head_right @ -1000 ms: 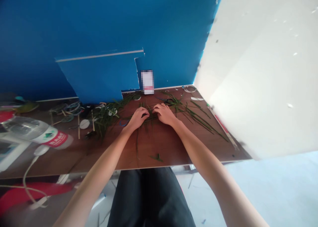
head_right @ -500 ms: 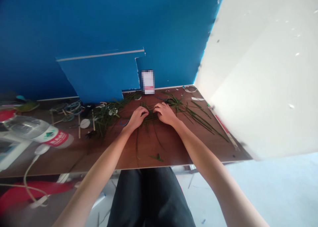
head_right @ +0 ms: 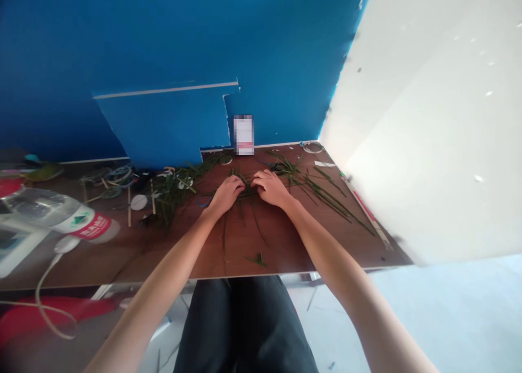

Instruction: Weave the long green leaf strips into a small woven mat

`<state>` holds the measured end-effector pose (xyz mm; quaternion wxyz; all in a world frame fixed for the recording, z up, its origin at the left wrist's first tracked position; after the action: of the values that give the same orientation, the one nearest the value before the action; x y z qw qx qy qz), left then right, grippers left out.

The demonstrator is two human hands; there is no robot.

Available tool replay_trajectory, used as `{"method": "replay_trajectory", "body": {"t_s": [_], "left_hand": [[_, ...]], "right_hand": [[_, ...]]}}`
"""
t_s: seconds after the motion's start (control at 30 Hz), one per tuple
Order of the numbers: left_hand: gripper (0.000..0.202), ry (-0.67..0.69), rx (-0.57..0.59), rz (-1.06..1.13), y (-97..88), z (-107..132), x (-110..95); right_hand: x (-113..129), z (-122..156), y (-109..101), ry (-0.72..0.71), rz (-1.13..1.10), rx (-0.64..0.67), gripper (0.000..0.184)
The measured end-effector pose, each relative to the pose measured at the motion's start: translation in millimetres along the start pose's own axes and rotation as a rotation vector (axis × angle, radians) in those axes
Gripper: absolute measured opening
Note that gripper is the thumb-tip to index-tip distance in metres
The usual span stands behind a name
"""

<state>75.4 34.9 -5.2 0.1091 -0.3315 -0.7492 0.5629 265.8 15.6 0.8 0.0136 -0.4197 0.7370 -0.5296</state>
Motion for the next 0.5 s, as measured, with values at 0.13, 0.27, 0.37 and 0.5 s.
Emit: {"method": "replay_trajectory", "body": {"t_s": [0.13, 0.27, 0.37, 0.5], "left_hand": [[0.015, -0.001, 0.003, -0.029, -2.2, 1.0, -1.7], [0.011, -0.009, 0.007, -0.048, -4.9, 2.0, -3.9], [0.009, -0.018, 0.012, -0.067, -5.6, 1.9, -5.4], [0.009, -0.023, 0.011, -0.074, -4.8, 1.6, -5.5]], "right_hand": [[0.6, 0.3, 1.0, -0.008, 0.009, 0.020, 0.036], [0.1, 0.6, 1.7, -0.014, 0.018, 0.025, 0.035], [0.3, 0.5, 2.0, -0.016, 0.015, 0.012, 0.034], [1.7, 0.0, 2.4, -0.015, 0.011, 0.001, 0.035]]}}
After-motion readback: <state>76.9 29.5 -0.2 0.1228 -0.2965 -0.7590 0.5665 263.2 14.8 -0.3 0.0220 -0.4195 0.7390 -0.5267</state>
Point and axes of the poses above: each hand's wrist, its own z-axis away from the middle knuckle, its own y-axis out of the palm, x = y × z, the point moved 2 cm from there along -z, towards the middle knuckle, and after that the axes turned 10 degrees about -z, right-handed, at the moved point
